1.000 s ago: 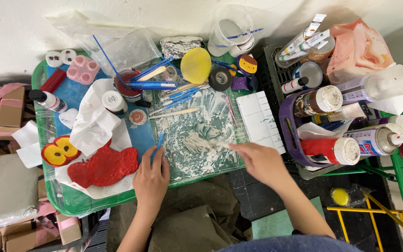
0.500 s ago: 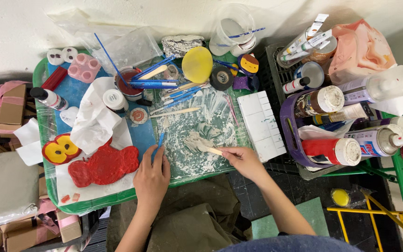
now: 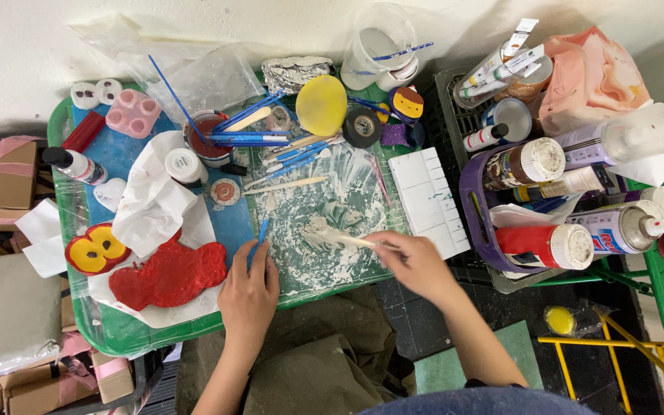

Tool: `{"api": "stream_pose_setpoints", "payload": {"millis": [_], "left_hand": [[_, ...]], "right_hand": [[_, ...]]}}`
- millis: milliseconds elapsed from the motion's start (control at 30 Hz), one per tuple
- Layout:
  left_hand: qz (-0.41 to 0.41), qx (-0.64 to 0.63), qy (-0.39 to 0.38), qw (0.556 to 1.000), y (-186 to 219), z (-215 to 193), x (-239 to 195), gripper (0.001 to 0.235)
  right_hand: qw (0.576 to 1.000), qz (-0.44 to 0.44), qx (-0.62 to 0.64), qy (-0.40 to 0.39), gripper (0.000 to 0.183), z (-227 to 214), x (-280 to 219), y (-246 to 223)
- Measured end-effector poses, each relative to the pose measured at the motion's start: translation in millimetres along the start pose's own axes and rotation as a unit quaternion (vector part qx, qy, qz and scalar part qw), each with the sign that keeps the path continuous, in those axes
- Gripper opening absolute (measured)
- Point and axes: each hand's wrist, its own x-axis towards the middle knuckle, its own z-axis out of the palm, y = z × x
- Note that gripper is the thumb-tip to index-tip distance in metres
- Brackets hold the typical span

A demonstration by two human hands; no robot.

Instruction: The person mixes a white substance on a plastic sheet using a wooden stick and their hands, occasionally scraping the stick against the material and handling a plastic bag containing more substance.

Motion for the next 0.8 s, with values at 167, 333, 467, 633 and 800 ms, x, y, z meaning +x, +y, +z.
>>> {"api": "stream_pose_setpoints", "payload": {"millis": [167,333,467,633,800], "left_hand": [[0.003,0.001,0.000,1.000,-1,0,0,0.023],[0.003,0.006,0.003,1.000,-1,0,0,0.022],[0.007,0.007,0.003,1.000,-1,0,-2,0.023],[0.002,0.000,0.008,1.000,-2,1,-2,0.022],[0.005,-0.001,0.004,1.000,-2,1,-1,0.023]], "right_hand": [[0.974,-0.183,-0.107,0.075,0.026,32,9,17],[0.923,-0.222,-0.281,0.145,0.028,46,-6,19],[0.929,-0.185,-0.271,0.170,0.027,39,-22,7],[0.967,-0.117,-0.167,0.150,0.023,20,-23,3],[0.984,-0.044,-0.064,0.159,0.028,5,-24,3]]}}
